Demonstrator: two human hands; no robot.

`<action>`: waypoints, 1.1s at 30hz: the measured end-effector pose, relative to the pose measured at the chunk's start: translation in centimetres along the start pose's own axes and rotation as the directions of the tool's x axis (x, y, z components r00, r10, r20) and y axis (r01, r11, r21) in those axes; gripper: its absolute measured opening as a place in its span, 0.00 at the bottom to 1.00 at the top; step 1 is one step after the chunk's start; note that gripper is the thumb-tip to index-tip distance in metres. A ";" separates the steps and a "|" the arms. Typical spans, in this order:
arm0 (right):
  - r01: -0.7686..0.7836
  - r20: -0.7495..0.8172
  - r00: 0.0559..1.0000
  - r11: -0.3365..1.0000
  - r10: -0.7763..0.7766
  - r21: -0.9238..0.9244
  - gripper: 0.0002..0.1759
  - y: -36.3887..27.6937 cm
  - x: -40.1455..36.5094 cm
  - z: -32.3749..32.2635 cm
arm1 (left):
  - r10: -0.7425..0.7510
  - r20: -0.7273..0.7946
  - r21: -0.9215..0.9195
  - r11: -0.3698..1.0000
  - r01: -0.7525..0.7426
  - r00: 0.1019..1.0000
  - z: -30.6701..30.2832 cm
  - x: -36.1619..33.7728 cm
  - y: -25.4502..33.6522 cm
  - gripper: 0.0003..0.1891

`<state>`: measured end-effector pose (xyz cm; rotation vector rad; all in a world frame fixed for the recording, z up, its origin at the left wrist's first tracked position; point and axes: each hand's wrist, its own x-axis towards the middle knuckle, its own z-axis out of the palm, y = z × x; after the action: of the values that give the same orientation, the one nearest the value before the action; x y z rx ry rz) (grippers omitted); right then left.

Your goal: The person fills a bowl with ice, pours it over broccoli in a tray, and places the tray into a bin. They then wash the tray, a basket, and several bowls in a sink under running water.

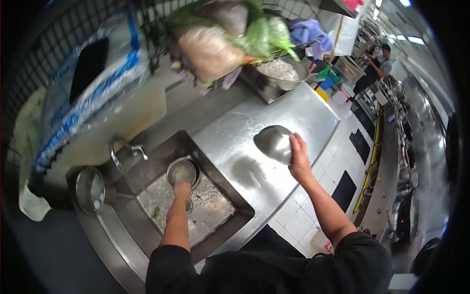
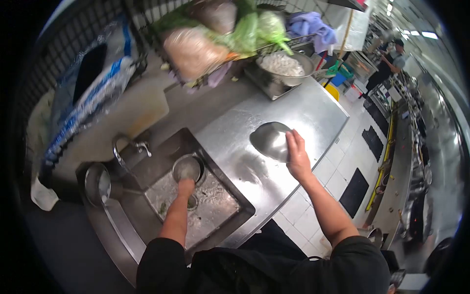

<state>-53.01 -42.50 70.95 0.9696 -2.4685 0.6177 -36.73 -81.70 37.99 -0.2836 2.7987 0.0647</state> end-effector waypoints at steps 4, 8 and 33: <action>0.064 -0.258 0.965 0.997 -0.052 0.036 0.46 1.6 1.7 -6.3 | -0.043 -0.058 -0.111 0.993 0.037 0.997 -1.9 -3.4 1.0 0.09; 0.128 -0.433 0.894 0.992 -0.111 0.011 0.46 2.8 8.2 -9.8 | -0.500 -0.178 -0.664 0.696 0.272 0.848 -4.8 -6.7 -0.8 0.07; -0.924 0.874 0.376 -0.055 -0.308 0.378 0.43 -26.7 1.6 24.8 | -0.523 0.508 -0.186 -0.842 -0.506 0.684 -4.5 -12.1 -7.8 0.06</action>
<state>-40.45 -74.30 58.20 0.8108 -2.8214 3.3403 -25.35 -87.41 46.09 1.1195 -0.0311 -2.1340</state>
